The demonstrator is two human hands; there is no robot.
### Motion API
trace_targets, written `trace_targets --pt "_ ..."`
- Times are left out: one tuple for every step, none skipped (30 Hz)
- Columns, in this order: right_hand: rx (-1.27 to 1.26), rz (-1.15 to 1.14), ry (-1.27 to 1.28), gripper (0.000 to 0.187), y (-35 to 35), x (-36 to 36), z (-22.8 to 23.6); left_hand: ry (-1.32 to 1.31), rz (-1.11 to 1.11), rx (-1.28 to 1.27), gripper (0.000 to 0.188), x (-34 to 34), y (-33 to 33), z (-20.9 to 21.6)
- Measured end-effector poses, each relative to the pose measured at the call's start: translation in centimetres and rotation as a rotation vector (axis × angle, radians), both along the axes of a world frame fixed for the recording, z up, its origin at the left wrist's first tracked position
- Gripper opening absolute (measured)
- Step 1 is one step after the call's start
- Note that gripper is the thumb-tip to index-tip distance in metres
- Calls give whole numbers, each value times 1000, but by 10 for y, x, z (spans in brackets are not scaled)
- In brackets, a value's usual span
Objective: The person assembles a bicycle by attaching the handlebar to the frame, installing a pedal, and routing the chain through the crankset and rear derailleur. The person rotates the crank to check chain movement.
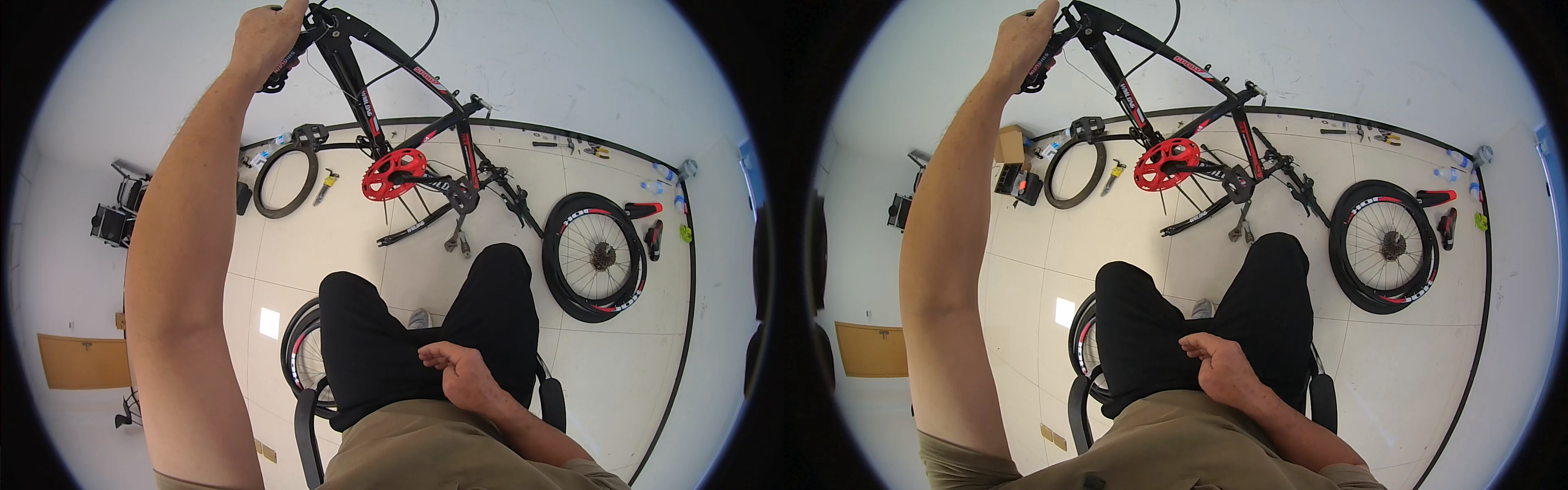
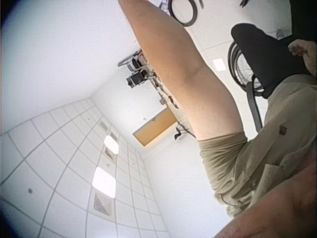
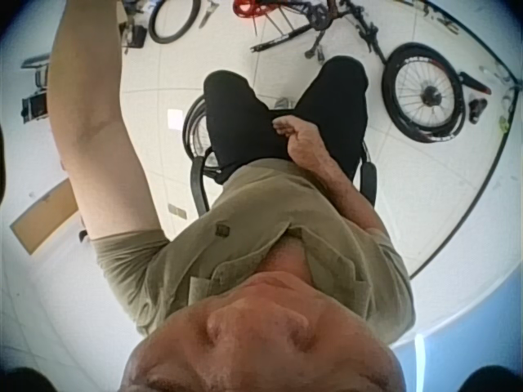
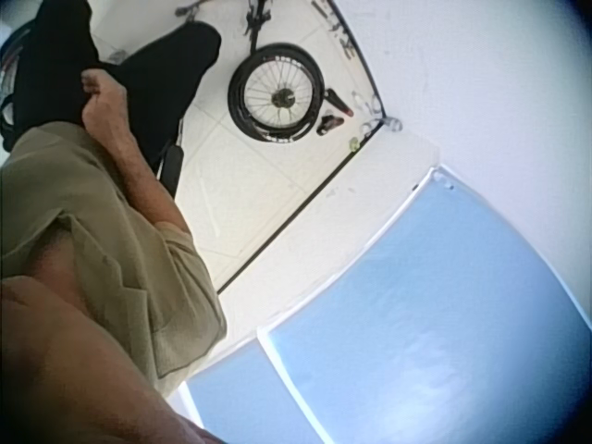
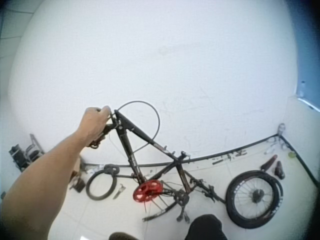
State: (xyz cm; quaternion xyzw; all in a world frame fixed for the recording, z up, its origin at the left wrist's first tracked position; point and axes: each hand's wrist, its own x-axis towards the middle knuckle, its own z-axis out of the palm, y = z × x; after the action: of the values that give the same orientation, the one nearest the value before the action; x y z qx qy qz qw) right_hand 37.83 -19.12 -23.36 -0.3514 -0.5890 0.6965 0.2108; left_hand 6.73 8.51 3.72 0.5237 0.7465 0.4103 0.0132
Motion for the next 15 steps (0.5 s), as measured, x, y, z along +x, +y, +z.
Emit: trace_targets --pt "-20 -12 2 37 -1 -1 -1 2 1 -4 44 1 -1 0" --pt "-39 -24 4 36 -1 -1 -1 -1 4 -8 44 2 -1 1" --pt "-41 -35 -4 34 -1 -2 -2 -4 7 -12 43 3 -2 1" --pt "-43 -45 -12 33 -2 -2 -2 -7 11 -16 43 3 -3 1" --pt "-44 -59 -21 32 -2 -2 -2 2 -6 -10 43 5 -4 2" --pt "-44 -60 -25 31 -1 -2 -1 11 -22 -4 43 7 -7 2" --pt "-44 -62 -29 30 0 -1 2 19 -39 2 44 9 -8 2" --pt "-44 -59 -30 29 0 -1 4 23 -22 -5 44 5 -6 2" --pt "-42 -57 -28 28 0 -2 5 27 -5 -11 44 -1 -1 1" --pt "-39 -55 -26 27 0 -2 5 30 11 -17 44 -5 1 0" --pt "-36 -58 -27 27 0 -2 5 26 12 -18 44 -4 1 0" --pt "-35 -62 -28 26 0 -1 4 23 12 -19 44 -2 2 0" --pt "-34 -67 -30 26 -1 -1 3 19 12 -20 44 0 2 0" --pt "-34 -66 -28 26 -1 -1 1 17 18 -18 44 1 1 0" --pt "-32 -65 -25 26 -1 -1 2 15 25 -17 44 1 0 1"
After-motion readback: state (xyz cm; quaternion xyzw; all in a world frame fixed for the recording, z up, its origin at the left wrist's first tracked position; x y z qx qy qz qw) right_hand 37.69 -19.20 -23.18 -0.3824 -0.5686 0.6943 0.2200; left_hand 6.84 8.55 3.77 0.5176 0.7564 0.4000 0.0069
